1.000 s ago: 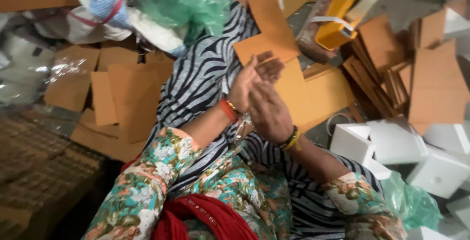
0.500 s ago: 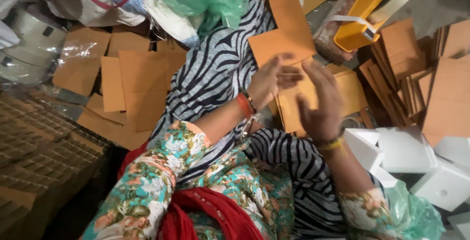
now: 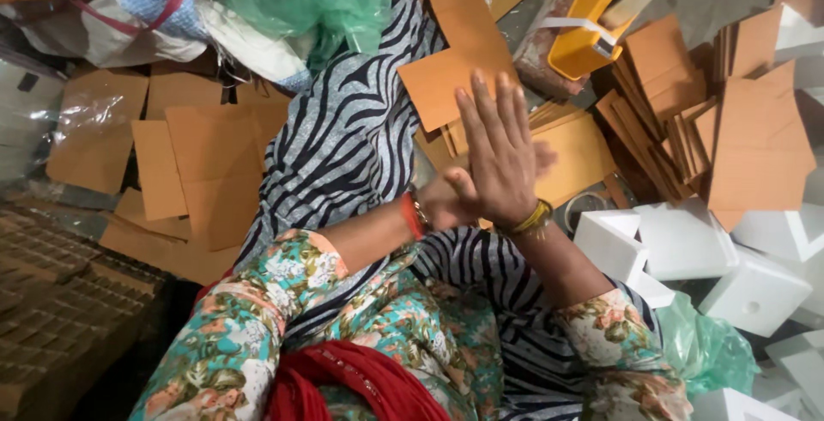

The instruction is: The person sits on the floor and assembles small cardboard boxes by folding the flaps and securing them with clear adhesive tape. They repeatedly pick up flat cardboard pieces, fold them into box shapes, and use a tape dispenser to seal the edges.

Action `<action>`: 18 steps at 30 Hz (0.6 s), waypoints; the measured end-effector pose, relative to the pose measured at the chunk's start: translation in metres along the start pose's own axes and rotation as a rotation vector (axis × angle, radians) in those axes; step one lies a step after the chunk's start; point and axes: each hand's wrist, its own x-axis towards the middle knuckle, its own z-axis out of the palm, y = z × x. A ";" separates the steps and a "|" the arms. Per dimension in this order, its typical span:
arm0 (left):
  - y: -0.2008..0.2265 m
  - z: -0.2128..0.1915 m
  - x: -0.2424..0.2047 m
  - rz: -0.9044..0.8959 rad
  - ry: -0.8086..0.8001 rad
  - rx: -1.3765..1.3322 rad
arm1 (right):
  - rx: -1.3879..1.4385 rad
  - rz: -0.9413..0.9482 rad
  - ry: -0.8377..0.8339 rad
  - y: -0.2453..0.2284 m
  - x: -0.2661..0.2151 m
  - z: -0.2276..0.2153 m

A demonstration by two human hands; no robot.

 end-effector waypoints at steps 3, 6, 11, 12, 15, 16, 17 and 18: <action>0.014 -0.013 0.005 0.044 -0.060 -0.358 | 0.141 -0.053 -0.114 -0.010 -0.017 0.005; 0.003 -0.038 0.008 -0.009 0.048 -0.474 | 0.160 -0.399 -0.132 -0.040 -0.018 0.034; -0.050 -0.056 -0.011 -0.179 0.327 -0.280 | -0.110 -0.212 -0.169 0.004 0.008 -0.005; -0.058 -0.059 -0.009 -0.213 0.355 -0.244 | -0.236 -0.102 -0.115 0.015 0.006 -0.025; -0.028 -0.086 -0.007 -0.287 0.454 -0.286 | -0.352 0.063 -0.091 0.042 -0.008 -0.096; -0.002 -0.096 -0.004 -0.282 0.493 -0.425 | -0.351 0.227 -0.155 0.050 -0.019 -0.126; 0.039 -0.106 -0.015 -0.216 0.358 -0.497 | -0.309 0.250 0.004 0.052 -0.035 -0.151; 0.089 -0.111 -0.027 -0.116 0.281 -0.482 | -0.264 0.260 0.170 0.056 -0.052 -0.175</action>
